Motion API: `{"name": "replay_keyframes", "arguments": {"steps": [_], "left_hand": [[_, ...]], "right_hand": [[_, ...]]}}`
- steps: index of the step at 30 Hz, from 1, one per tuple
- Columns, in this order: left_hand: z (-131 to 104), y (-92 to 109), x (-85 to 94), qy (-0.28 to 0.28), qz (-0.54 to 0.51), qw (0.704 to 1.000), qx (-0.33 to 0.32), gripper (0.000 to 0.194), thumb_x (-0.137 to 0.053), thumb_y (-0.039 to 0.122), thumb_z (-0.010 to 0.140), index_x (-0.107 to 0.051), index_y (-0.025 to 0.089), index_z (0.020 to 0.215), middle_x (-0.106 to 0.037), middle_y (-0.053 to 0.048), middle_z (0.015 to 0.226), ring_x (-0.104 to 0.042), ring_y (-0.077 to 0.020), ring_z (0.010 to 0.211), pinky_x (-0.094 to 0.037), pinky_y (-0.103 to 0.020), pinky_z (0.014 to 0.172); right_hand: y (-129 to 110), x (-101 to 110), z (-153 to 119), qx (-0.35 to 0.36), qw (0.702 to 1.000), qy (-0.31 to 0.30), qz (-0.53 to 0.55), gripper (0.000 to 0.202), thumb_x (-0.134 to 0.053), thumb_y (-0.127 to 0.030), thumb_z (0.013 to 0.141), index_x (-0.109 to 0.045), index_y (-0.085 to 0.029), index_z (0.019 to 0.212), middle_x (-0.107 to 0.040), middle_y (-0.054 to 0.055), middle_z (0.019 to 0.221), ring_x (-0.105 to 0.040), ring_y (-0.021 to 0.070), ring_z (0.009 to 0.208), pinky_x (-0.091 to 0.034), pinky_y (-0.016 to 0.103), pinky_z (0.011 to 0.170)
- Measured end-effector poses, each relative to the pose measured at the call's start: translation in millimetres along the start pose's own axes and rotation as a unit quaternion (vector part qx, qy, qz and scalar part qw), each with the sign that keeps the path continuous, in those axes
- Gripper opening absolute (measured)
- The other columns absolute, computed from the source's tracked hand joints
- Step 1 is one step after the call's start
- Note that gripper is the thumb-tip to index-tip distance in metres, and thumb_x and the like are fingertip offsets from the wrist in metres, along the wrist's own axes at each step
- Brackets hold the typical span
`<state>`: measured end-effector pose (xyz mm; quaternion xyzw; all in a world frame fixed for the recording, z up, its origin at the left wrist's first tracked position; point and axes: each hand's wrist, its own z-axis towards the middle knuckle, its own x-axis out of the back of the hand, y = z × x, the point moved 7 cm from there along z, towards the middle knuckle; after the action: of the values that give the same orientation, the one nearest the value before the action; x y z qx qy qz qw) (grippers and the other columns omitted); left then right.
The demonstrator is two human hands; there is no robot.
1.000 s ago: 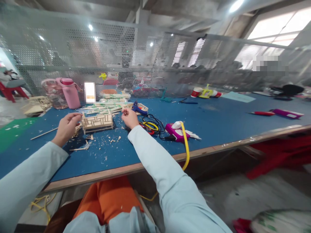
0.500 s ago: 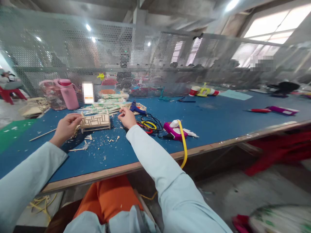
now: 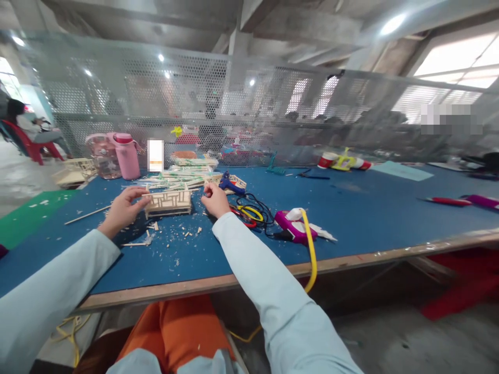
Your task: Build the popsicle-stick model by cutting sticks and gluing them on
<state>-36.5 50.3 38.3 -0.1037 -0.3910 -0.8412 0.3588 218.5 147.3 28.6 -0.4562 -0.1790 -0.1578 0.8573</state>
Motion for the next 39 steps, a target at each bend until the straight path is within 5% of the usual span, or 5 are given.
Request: {"name": "replay_keyframes", "arguments": {"steps": [14,23,27,33,39], "left_hand": [[-1,-6,-4.6,0.010,0.022,0.999,0.022,0.023,-0.056,0.038,0.075,-0.067,0.018,0.080,-0.064,-0.008,0.098,-0.059,-0.0211,0.094,-0.046,-0.037,0.089],[-1,-7,-3.8,-0.012,0.017,0.999,0.027,0.032,-0.052,0.047,0.074,-0.067,0.018,0.074,-0.064,-0.009,0.096,-0.058,-0.0216,0.094,-0.045,-0.036,0.089],[-1,-7,-3.0,-0.013,0.027,0.999,0.034,0.034,-0.051,0.048,0.073,-0.066,0.018,0.074,-0.064,-0.010,0.098,-0.058,-0.0223,0.095,-0.045,-0.036,0.090],[-1,-5,-3.1,-0.013,0.031,0.999,0.032,0.035,-0.050,0.049,0.073,-0.067,0.018,0.076,-0.065,-0.010,0.095,-0.058,-0.0224,0.095,-0.045,-0.036,0.089],[-1,-3,-3.8,-0.011,0.032,0.999,0.021,0.035,-0.051,0.048,0.074,-0.068,0.018,0.078,-0.064,-0.009,0.094,-0.057,-0.0219,0.093,-0.046,-0.036,0.087]], "right_hand": [[-2,10,0,0.009,0.999,0.025,-0.029,0.043,-0.041,-0.054,0.078,-0.036,-0.021,0.050,-0.034,-0.004,0.047,-0.033,0.0112,0.051,-0.026,0.026,0.053],[5,23,-1,0.002,0.997,0.080,0.008,0.013,-0.039,-0.016,0.065,-0.046,-0.020,0.076,-0.050,-0.001,0.068,-0.046,0.0135,0.062,-0.038,0.026,0.063],[-3,13,-14,0.021,0.999,0.024,0.002,0.016,-0.046,-0.013,0.056,-0.052,-0.019,0.071,-0.051,-0.003,0.067,-0.045,0.0119,0.060,-0.039,0.025,0.062],[-37,-10,-17,0.099,0.993,-0.066,-0.017,0.038,-0.055,-0.020,0.064,-0.060,-0.016,0.101,-0.053,-0.001,0.077,-0.042,0.0100,0.059,-0.039,0.024,0.062],[-43,-30,-2,0.080,0.983,-0.166,-0.023,0.021,-0.053,-0.015,0.066,-0.064,-0.014,0.083,-0.050,-0.004,0.062,-0.043,0.0096,0.059,-0.036,0.022,0.060]]}}
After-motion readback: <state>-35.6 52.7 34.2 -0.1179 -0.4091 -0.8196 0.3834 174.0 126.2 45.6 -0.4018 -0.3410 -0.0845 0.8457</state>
